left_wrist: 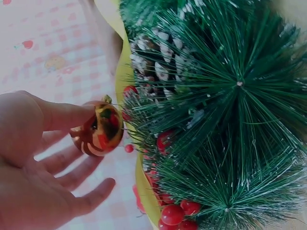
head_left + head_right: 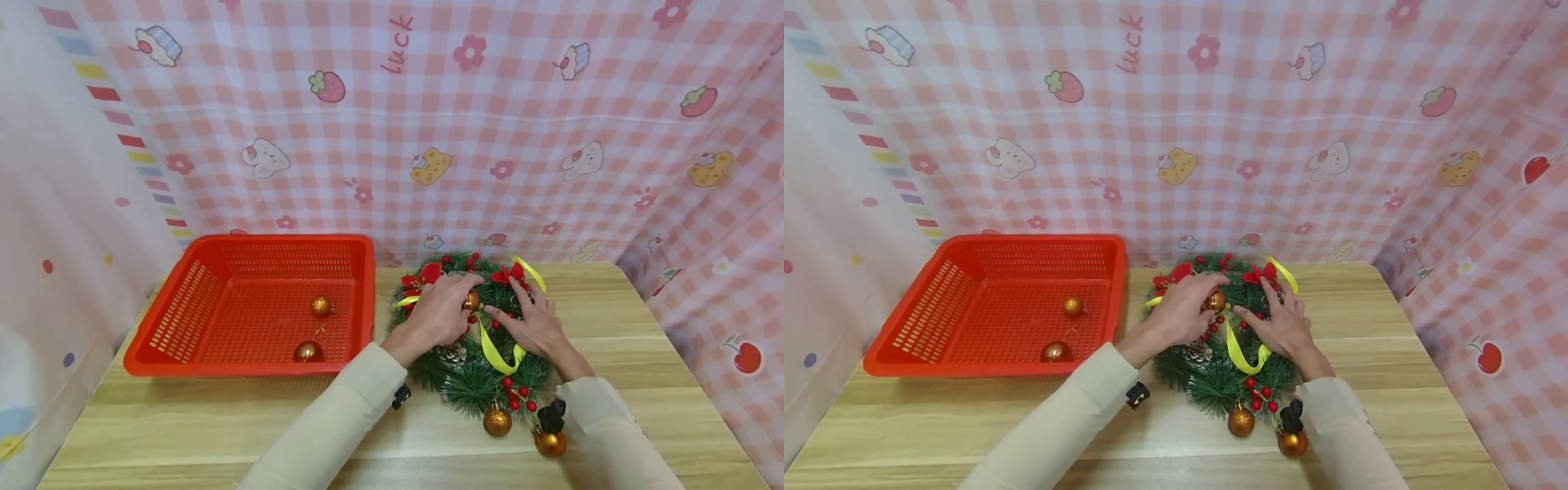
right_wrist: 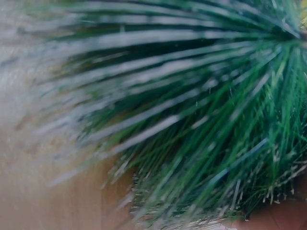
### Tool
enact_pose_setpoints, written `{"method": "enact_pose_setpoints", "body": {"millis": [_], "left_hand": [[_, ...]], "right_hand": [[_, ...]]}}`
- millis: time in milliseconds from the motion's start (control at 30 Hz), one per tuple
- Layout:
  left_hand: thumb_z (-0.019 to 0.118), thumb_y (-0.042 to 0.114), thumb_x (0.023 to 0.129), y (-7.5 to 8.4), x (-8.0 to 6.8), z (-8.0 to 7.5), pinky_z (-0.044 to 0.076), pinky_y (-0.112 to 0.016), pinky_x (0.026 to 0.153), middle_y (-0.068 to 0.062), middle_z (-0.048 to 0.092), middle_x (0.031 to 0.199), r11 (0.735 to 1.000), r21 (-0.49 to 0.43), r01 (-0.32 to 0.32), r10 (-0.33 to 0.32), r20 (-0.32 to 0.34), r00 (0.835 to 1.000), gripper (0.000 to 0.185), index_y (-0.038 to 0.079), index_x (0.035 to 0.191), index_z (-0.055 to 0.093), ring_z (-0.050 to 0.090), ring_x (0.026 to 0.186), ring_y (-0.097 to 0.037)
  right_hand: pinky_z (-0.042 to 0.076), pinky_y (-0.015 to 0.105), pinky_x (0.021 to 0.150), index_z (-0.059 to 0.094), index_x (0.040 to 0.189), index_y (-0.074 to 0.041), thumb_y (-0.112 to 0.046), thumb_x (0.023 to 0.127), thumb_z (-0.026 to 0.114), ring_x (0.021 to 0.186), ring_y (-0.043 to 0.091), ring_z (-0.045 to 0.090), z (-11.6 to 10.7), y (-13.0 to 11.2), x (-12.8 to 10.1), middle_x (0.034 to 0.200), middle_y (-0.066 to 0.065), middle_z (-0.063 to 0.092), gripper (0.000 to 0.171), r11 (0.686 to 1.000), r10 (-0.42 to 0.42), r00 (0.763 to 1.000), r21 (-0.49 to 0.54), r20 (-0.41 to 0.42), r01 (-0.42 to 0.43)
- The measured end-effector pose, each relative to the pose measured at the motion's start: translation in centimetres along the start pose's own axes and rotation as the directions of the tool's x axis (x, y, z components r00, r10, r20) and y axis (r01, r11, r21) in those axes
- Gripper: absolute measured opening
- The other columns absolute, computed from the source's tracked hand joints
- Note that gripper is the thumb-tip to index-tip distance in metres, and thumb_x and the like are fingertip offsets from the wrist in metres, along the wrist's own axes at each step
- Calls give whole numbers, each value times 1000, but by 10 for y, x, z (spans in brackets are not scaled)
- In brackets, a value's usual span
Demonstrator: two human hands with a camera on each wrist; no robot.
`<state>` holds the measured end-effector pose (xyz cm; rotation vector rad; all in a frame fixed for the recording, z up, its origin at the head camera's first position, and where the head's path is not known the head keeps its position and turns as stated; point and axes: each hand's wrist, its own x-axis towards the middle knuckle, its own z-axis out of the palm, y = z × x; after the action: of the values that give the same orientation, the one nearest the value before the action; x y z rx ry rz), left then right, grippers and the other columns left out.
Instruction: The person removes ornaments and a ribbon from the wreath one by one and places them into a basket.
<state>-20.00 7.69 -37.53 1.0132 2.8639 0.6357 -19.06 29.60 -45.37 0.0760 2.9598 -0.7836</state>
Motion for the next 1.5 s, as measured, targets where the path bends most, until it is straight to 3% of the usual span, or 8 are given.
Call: {"method": "enact_pose_setpoints", "body": {"millis": [267, 800, 1067, 1200, 1333, 1500], "left_hand": [[64, 8, 94, -3, 7, 4, 43, -50, 105, 1, 54, 145, 998, 14, -58, 58, 53, 997, 60, 22, 149, 44, 50, 132, -23], [65, 5, 92, -8, 14, 12, 45, -46, 101, 1, 55, 145, 1000, 28, 13, -14, 40, 999, 62, 19, 149, 46, 50, 130, -24], [63, 10, 95, -7, 14, 16, 41, -51, 106, 2, 53, 147, 1000, 6, 0, -1, 99, 995, 63, 24, 152, 40, 44, 137, -29], [64, 10, 94, -7, 15, 17, 39, -52, 107, 1, 49, 150, 998, 57, 1, -8, 132, 991, 67, 28, 153, 39, 43, 137, -27], [65, 9, 92, -7, 15, 18, 41, -51, 105, 3, 48, 150, 993, 114, 0, -15, 127, 992, 67, 27, 152, 40, 45, 134, -23], [64, 7, 92, -6, 15, 19, 41, -49, 103, 3, 50, 149, 996, 92, -6, -4, 110, 994, 66, 27, 151, 42, 47, 130, -23]], "right_hand": [[28, 75, 96, 8, 161, -19, -69, 94, 43, 138, 56, 16, 1, -2, 0, 162, 23, 4, 91, 1000, 0, 1000, -5, 2, 0], [25, 76, 97, 7, 161, -22, -70, 93, 45, 139, 56, 15, 1, -2, 1, 163, 23, 2, 91, 1000, 4, 1000, 6, -7, -4], [25, 77, 98, 8, 161, -20, -70, 93, 44, 139, 56, 15, 1, -2, 0, 163, 24, 3, 91, 1000, 8, 1000, 8, -8, -8], [27, 76, 97, 9, 161, -19, -69, 93, 45, 138, 56, 16, 1, -1, -1, 162, 24, 4, 91, 1000, 7, 1000, 7, -12, -7], [28, 75, 96, 10, 161, -18, -69, 93, 45, 138, 56, 17, 1, -1, -1, 161, 24, 6, 91, 1000, 6, 1000, 7, -13, -6], [29, 74, 95, 10, 161, -18, -69, 93, 45, 137, 56, 17, 1, 0, -1, 161, 24, 6, 91, 1000, 7, 1000, 6, -14, -7]]}}
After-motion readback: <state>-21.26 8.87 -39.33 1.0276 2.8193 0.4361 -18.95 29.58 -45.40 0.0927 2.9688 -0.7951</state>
